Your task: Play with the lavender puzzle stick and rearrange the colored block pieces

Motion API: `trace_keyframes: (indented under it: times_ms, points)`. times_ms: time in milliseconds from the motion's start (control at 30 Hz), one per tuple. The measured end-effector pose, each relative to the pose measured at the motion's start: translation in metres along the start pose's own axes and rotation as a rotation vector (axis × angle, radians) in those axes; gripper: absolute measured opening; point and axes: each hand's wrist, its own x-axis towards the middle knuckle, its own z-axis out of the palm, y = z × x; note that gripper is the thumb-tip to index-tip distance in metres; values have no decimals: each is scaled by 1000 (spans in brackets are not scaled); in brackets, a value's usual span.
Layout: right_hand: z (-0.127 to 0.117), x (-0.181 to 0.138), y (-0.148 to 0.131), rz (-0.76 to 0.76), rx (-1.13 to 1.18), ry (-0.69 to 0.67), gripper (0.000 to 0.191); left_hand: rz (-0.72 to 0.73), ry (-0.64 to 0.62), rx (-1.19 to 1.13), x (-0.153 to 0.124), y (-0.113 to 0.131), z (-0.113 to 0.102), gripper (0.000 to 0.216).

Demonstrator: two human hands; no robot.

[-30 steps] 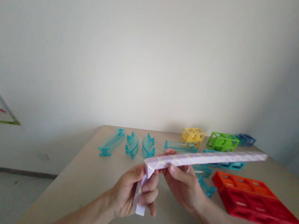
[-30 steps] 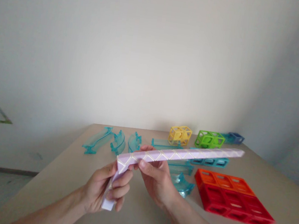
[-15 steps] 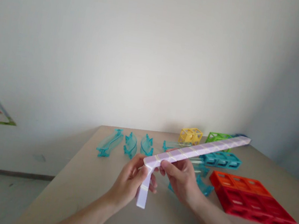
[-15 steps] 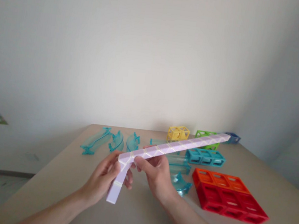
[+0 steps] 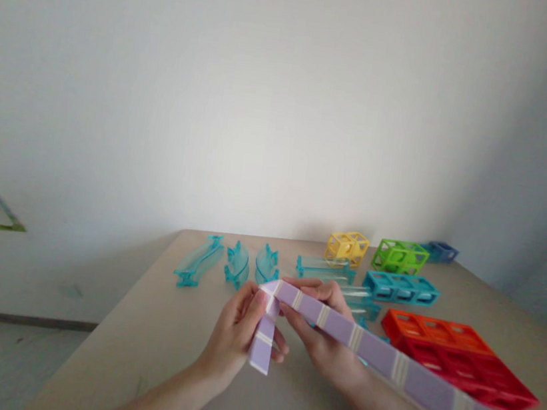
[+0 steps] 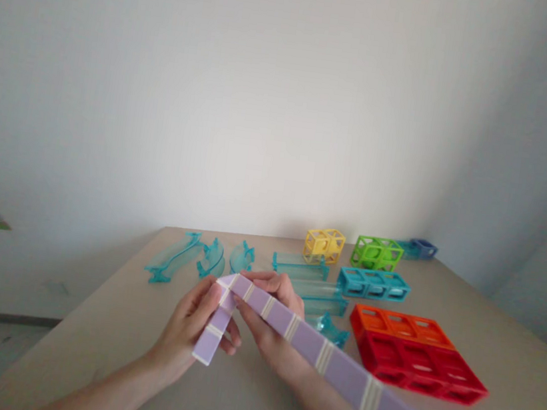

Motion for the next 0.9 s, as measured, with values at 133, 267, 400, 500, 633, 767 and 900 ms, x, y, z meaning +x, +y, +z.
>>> trace_keyframes:
  times_ms: [133, 267, 400, 500, 633, 767, 900]
  points:
    - [1, 2, -1, -54, -20, -33, 21, 19, 1, 11, 1, 3, -1, 40]
    - [-2, 7, -9, -19, -46, -104, 22, 28, -15, 25, 1, 4, -5, 45]
    - [-4, 6, -8, 61, 2, -137, 26, 60, -103, -165, 2, 7, -12, 37]
    - [-1, 4, -1, 175, 221, -132, 32, 34, -232, -343, 4, 12, -15, 28]
    - [6, 5, 2, 295, 551, -170, 37, 16, -321, -402, 4, 18, -16, 16]
    - [10, 6, -7, 356, 580, -266, 31, 86, -290, -432, 6, 20, -18, 16]
    - [12, 2, -21, 396, 352, -493, 24, 148, -272, -518, 11, 23, -23, 16]
